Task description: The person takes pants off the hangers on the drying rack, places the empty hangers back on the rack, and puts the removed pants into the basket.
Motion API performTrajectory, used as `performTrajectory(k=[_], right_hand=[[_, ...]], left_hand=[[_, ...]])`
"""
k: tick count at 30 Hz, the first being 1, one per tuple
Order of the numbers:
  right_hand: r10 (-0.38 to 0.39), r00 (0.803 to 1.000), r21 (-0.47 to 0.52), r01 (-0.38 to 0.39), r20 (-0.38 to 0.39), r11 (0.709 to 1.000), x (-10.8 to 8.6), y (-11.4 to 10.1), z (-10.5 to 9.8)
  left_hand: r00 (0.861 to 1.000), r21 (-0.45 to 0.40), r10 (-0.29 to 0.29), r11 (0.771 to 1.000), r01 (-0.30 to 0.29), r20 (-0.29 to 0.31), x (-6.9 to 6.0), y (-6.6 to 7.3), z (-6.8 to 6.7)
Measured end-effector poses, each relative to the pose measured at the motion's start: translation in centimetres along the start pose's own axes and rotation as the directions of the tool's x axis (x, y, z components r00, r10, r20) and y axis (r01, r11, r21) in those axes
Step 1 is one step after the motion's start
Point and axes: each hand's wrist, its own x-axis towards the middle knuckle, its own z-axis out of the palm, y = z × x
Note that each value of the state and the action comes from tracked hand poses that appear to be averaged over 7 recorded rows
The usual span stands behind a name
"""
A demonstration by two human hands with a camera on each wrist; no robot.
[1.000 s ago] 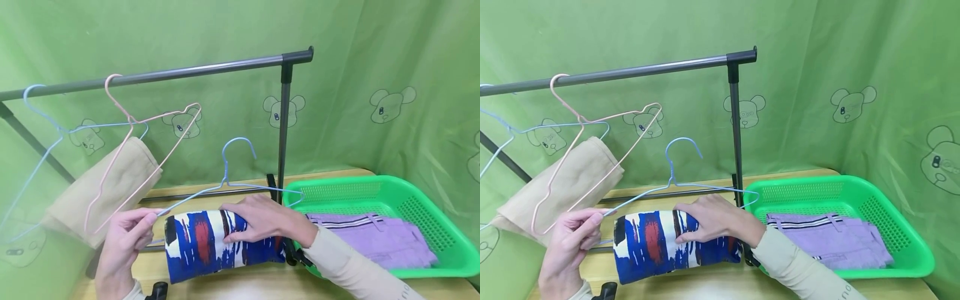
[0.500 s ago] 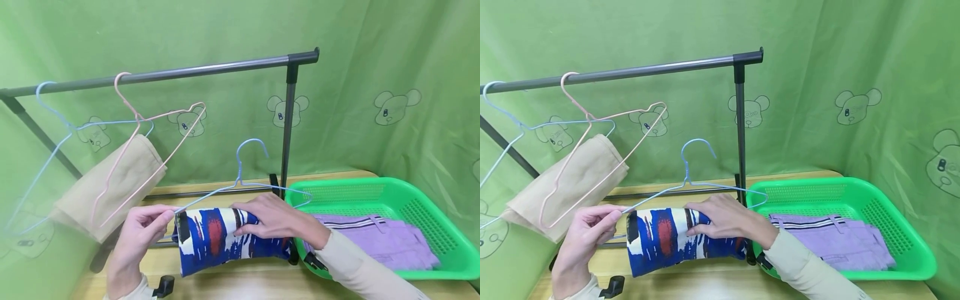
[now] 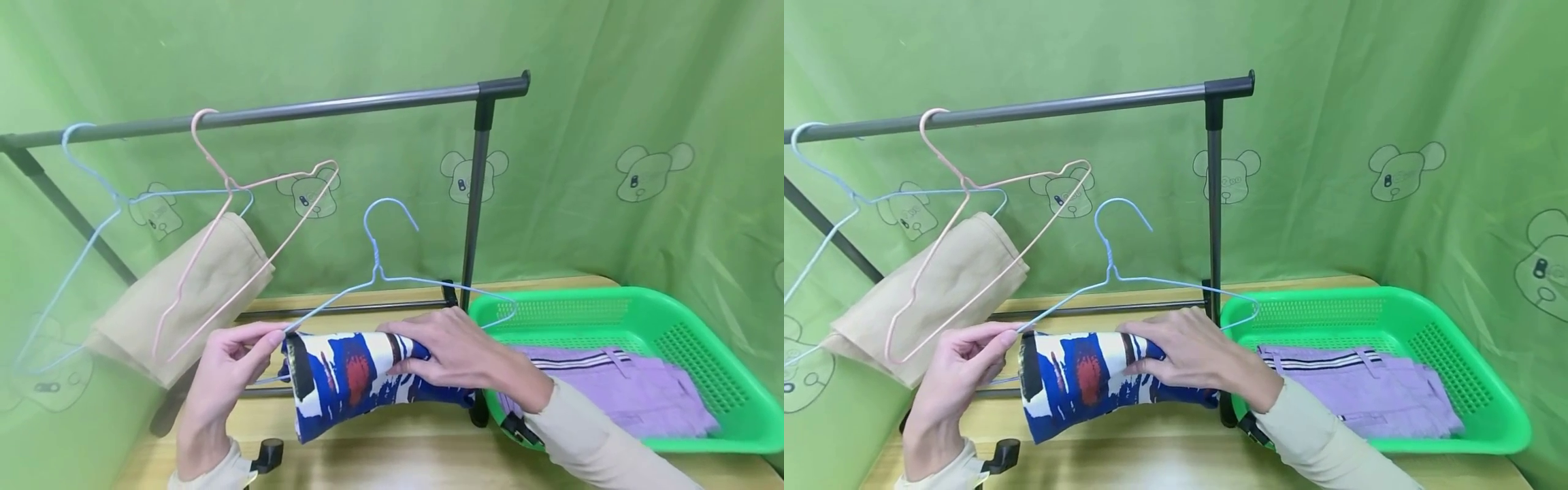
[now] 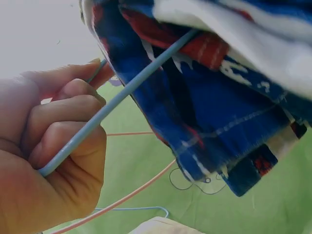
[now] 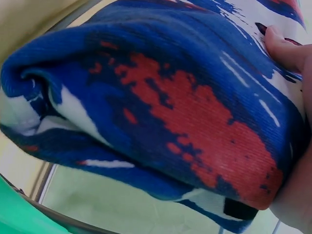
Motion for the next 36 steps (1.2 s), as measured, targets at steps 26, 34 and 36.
performTrajectory(k=[26,34,36], right_hand=[[0.019,0.962,0.121,0.015,-0.271,0.993,-2.5,-0.8,-2.1],[0.047,0.955,0.192,0.011,-0.292,0.981,-3.0,-1.3,-3.6],[0.055,0.953,0.217,0.012,-0.299,0.976,-3.2,-1.3,-4.0]], left_hand=[[0.973,-0.008,-0.218,0.976,0.218,-0.075,1.1,-2.8,-0.6],[0.969,-0.083,-0.21,0.972,0.222,0.133,0.8,-3.8,-1.9],[0.969,-0.089,-0.2,0.973,0.215,0.147,0.6,-3.8,-2.2]])
